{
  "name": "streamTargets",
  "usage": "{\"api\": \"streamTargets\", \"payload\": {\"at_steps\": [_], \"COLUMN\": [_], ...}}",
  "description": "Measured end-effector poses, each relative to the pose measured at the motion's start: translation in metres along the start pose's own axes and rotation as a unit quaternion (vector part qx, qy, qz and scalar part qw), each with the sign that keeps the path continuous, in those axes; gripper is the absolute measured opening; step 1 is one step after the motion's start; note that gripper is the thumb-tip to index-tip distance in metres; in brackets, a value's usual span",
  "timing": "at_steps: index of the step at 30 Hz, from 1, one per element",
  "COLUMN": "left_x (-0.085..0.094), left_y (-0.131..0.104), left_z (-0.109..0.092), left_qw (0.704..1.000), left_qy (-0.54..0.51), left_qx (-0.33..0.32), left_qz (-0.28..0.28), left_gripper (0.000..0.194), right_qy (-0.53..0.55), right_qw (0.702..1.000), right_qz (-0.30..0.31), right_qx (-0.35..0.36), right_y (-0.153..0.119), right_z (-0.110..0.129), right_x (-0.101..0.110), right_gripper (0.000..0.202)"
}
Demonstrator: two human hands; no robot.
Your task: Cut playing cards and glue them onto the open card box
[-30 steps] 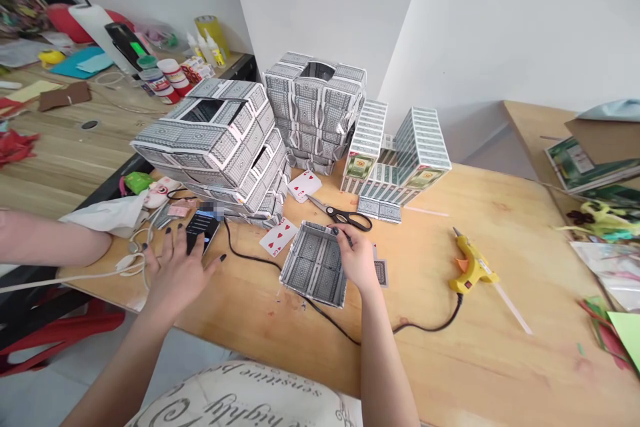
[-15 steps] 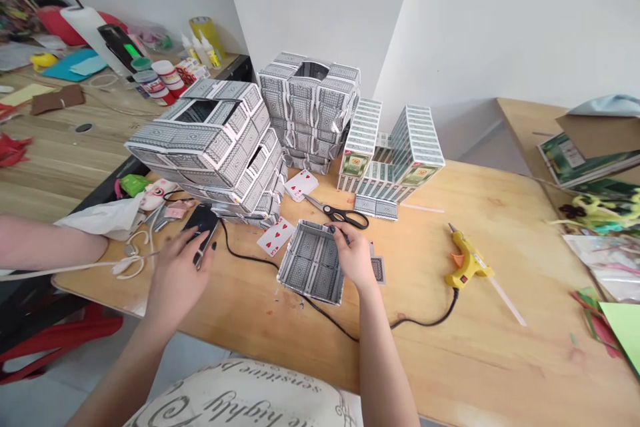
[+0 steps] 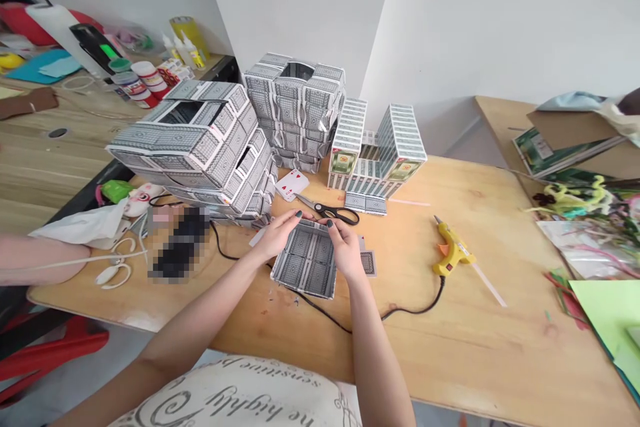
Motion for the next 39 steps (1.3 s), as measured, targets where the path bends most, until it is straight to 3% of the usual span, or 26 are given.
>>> {"api": "streamTargets", "payload": {"at_steps": [4, 12, 21, 24, 27, 31, 35, 39], "left_x": [-0.004, -0.006, -0.003, 0.000, -0.002, -0.014, -0.029, -0.031], "left_y": [0.002, 0.004, 0.001, 0.002, 0.008, 0.018, 0.025, 0.026], "left_z": [0.009, 0.008, 0.009, -0.001, -0.023, -0.044, -0.048, -0.043], "left_qw": [1.000, 1.000, 0.999, 0.996, 0.978, 0.926, 0.876, 0.873], "left_qy": [0.006, 0.022, 0.032, 0.086, 0.183, 0.334, 0.434, 0.451], "left_qx": [0.020, 0.002, -0.002, -0.015, -0.072, -0.122, -0.137, -0.121], "left_qz": [0.001, 0.006, 0.007, 0.026, 0.074, 0.127, 0.157, 0.139], "left_gripper": [0.035, 0.033, 0.031, 0.027, 0.020, 0.018, 0.010, 0.012], "right_qy": [-0.039, -0.127, -0.051, -0.089, -0.176, -0.245, -0.276, -0.291], "right_qw": [0.999, 0.991, 0.998, 0.995, 0.981, 0.963, 0.952, 0.947], "right_qz": [-0.003, -0.031, -0.038, -0.030, -0.043, -0.048, -0.054, -0.067], "right_qx": [0.004, -0.009, 0.002, 0.030, 0.069, 0.096, 0.117, 0.118], "right_y": [0.003, 0.006, 0.007, 0.007, 0.006, 0.007, 0.006, 0.005], "right_z": [0.000, 0.001, -0.003, 0.004, 0.016, 0.026, 0.032, 0.033], "right_x": [-0.002, -0.001, 0.003, 0.004, 0.003, -0.001, -0.003, -0.004], "right_gripper": [0.033, 0.030, 0.028, 0.021, 0.016, 0.015, 0.015, 0.016]}}
Point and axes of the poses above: each hand's wrist, its own y-axis towards the middle knuckle, its own x-axis out of the back of the hand, z = x × y, the point moved 8 cm from there along y, towards the middle knuckle, and after that the axes turned 11 degrees about -x, right-handed, at the moved point
